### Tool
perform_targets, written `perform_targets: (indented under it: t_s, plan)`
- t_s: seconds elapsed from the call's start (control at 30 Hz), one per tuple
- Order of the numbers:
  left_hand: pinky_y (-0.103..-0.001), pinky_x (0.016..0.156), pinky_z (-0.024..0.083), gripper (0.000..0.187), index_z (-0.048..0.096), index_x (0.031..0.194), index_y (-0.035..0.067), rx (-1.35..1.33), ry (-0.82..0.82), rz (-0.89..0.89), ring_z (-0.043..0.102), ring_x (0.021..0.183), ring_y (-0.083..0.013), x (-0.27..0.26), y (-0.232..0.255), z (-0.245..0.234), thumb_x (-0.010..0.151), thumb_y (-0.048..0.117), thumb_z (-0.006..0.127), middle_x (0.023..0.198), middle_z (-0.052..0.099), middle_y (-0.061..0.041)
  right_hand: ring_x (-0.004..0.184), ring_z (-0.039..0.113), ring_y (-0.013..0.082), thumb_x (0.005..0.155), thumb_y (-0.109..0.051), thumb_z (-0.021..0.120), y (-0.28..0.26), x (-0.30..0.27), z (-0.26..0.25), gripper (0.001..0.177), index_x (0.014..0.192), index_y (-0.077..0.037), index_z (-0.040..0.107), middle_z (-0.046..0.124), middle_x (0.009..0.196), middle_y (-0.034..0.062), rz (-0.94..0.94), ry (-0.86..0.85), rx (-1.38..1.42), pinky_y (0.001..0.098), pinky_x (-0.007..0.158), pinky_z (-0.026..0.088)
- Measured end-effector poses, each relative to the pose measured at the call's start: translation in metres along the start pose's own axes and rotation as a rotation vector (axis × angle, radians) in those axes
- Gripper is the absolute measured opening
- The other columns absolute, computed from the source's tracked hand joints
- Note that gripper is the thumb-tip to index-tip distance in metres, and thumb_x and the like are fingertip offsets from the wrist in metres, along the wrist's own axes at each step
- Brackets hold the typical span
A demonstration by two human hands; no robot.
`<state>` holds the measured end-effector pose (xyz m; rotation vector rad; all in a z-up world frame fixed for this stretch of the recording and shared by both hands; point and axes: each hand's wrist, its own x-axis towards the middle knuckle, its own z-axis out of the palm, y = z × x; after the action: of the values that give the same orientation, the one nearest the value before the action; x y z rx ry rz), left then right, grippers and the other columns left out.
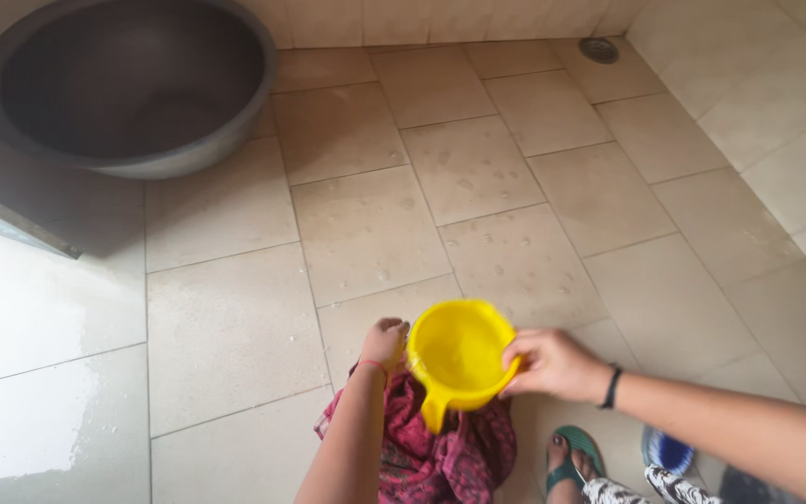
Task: The person pours water from a yellow pitcher onto a red cloth on the floor, then rubs and wrings the cloth by hand, repeating the pouring and wringing several times.
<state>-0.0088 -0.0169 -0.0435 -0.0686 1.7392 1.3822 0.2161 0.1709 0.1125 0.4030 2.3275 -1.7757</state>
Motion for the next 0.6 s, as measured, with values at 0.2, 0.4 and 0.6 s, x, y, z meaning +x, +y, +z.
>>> perform_targets:
  t_s: [0.2,0.4,0.6]
  plan:
    - [-0.038,0.079,0.059,0.033,0.079,0.111,-0.005,0.143,0.096,0.053,0.075,0.087,-0.0250,0.094,-0.080,-0.071,0.089,0.017,0.070,0.098,0.081,-0.017,0.074,0.073,0.0139,0.085,-0.012,0.086,0.008,0.090,0.054,0.029,0.100,0.002,0.065,0.074,0.090,0.0117,0.316,-0.186,-0.098,0.0318,0.069,0.062]
    - [-0.041,0.094,0.054,0.041,0.059,0.135,0.001,-0.545,0.036,0.072,0.069,0.111,-0.0291,0.116,-0.050,-0.091,0.096,0.006,0.050,0.130,0.068,-0.015,0.078,0.078,0.0186,0.089,-0.020,0.077,0.019,0.173,0.024,0.034,0.109,0.002,0.062,0.075,0.097,0.0130,0.402,-0.180,0.081,0.0274,0.071,0.065]
    - [-0.039,0.101,0.054,0.046,0.053,0.142,0.002,-0.465,0.036,0.165,0.064,0.122,-0.0273,0.094,-0.021,-0.065,0.096,0.005,0.051,0.137,0.064,-0.015,0.092,0.072,0.0213,0.076,-0.013,0.093,0.024,0.156,-0.001,0.031,0.094,0.001,0.072,0.073,0.098,0.0109,-0.022,0.155,-0.391,0.0353,0.080,0.057]
